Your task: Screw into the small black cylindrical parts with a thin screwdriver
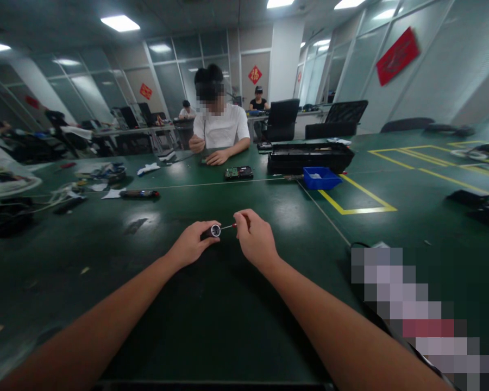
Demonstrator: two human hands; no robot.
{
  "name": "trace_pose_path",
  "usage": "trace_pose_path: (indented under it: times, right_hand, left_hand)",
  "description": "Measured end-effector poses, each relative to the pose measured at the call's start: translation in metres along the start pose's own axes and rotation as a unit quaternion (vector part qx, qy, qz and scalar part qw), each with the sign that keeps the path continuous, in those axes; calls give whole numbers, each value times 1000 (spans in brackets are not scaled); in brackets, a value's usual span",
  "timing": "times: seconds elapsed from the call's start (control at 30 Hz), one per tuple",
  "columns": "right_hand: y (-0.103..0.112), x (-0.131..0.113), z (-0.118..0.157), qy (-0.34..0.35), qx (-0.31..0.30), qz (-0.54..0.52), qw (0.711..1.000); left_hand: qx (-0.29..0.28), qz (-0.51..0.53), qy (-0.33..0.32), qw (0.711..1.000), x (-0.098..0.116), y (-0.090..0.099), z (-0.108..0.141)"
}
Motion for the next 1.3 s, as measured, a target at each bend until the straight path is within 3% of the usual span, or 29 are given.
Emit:
trace_pose_path:
  times: [0.27,0.43,0.53,0.63,0.73,0.87,1.07,1.3]
  right_hand:
    - [-2,3,1,14,-5,-29,999]
    - [-3,13,-2,-30,43,-152,987]
    - [-6,24,-7,-67,52,-248,965]
    - [-7,38,-11,-130,73,-369,917]
    - [-5,51,-13,-197,96,-383,898]
    - [1,58,-13,-175,137,-319,921]
    - [-1,47,-9,-110,93,-246,958]
    - [-1,39,-7,-74,77,-247,963]
  left_hand:
    - [10,13,12,1000,0,3,0]
    - [20,19,8,1000,1,2,0]
    - [42,15,-7,999,2,6,0]
    - [72,-18,-48,996,5,14,-2]
    - [39,-63,-38,997,2,13,-5]
    - [-14,-78,-13,997,-3,5,-5]
    - [-1,-61,-7,998,-2,3,-4]
    - [9,-64,-18,998,-2,5,-3]
Point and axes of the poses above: each hand's wrist, its own z-axis away from the middle knuckle, its own y-axis out of the back of the hand, x = y × z, the point moved 4 cm from there along -z, towards the middle knuckle, and after that the axes turned 15 degrees about -z, right-handed, at the moved point
